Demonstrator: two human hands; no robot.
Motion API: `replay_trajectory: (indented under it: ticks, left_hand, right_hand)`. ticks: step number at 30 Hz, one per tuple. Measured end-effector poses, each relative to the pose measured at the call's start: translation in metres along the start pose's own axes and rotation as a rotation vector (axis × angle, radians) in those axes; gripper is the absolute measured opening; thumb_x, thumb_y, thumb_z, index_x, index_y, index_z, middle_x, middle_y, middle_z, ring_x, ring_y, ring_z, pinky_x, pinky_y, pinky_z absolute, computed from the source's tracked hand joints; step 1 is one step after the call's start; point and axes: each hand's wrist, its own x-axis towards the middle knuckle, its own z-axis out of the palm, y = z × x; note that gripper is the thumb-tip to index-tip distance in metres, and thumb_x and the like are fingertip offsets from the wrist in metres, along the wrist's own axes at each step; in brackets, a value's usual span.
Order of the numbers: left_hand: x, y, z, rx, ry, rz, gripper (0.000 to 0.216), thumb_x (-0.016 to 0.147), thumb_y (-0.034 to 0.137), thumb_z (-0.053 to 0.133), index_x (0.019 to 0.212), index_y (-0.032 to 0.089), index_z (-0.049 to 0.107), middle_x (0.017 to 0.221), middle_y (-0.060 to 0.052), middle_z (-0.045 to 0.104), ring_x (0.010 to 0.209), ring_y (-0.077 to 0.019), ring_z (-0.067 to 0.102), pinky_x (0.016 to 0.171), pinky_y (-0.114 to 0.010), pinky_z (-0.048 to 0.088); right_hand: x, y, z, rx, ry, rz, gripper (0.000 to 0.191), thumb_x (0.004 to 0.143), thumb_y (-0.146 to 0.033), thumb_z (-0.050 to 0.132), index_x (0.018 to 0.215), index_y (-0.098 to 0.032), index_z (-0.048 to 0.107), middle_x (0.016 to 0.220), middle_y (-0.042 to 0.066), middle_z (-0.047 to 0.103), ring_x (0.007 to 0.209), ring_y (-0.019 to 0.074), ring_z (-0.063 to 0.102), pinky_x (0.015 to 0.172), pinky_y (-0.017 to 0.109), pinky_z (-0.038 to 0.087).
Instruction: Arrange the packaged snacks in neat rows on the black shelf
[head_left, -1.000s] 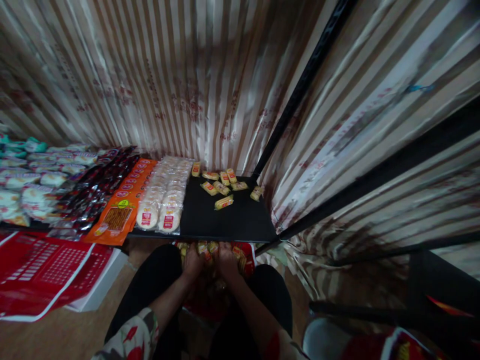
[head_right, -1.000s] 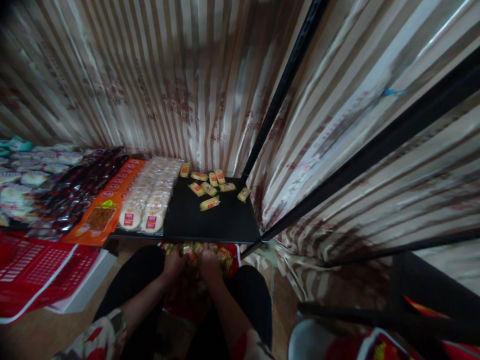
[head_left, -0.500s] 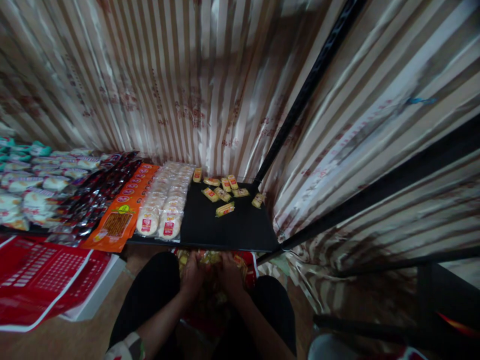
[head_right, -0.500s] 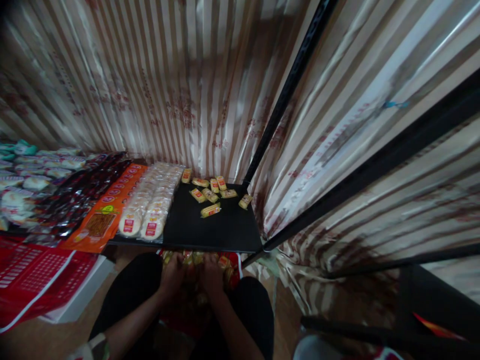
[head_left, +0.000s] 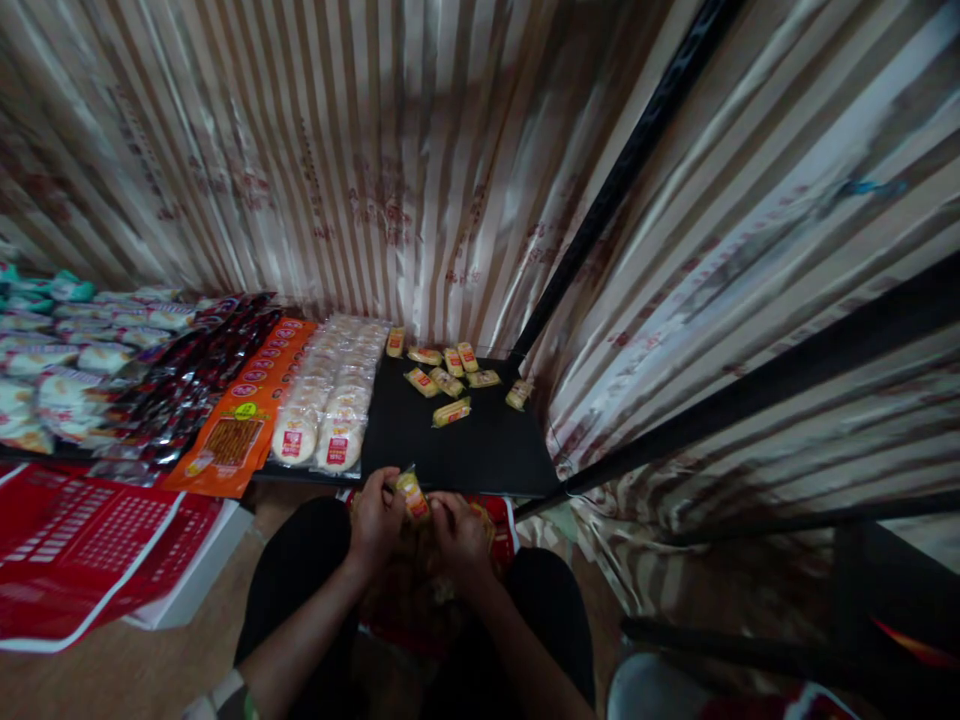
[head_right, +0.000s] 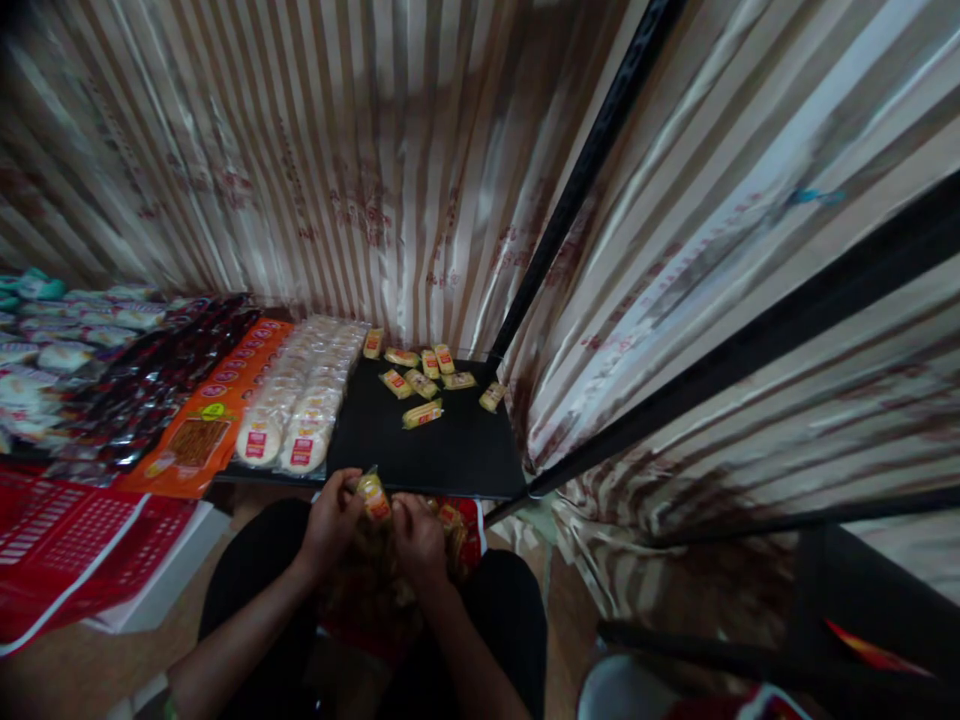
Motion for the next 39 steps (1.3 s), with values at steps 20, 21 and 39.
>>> replay_trajectory:
  ticks: [20, 21, 39]
  left_hand:
    - [0.024, 0.02, 0.006, -0.17, -0.103, -0.008, 0.038, 0.073, 0.021, 0.05, 0.109, 0.015, 0.055, 0.064, 0.004, 0.055, 0.052, -0.0091, 0.049, 0.054, -0.02, 0.041]
    - [0.026, 0.021, 0.007, -0.168, -0.101, -0.01, 0.038, 0.073, 0.021, 0.05, 0.11, 0.015, 0.055, 0.066, 0.004, 0.057, 0.053, -0.009, 0.049, 0.055, -0.02, 0.042]
    - [0.107, 0.05, 0.026, -0.23, 0.107, 0.145, 0.035, 0.081, 0.016, 0.044, 0.115, 0.015, 0.053, 0.121, -0.011, 0.057, 0.113, -0.0192, 0.053, 0.093, -0.031, 0.046]
  right_hand:
    - [0.031, -0.016, -0.025, 0.303, -0.171, 0.064, 0.029, 0.081, -0.036, 0.055, 0.104, -0.021, 0.064, 0.099, 0.005, 0.07, 0.089, 0.0189, 0.065, 0.08, 0.03, 0.052]
    - [0.034, -0.016, -0.025, 0.294, -0.157, 0.059, 0.028, 0.081, -0.037, 0.055, 0.103, -0.021, 0.065, 0.097, 0.005, 0.07, 0.087, 0.0189, 0.065, 0.079, 0.03, 0.052]
    - [0.176, -0.014, 0.001, 0.3, 0.018, 0.047, 0.034, 0.081, -0.045, 0.049, 0.093, -0.018, 0.066, 0.069, 0.001, 0.065, 0.057, 0.0141, 0.058, 0.052, 0.022, 0.045]
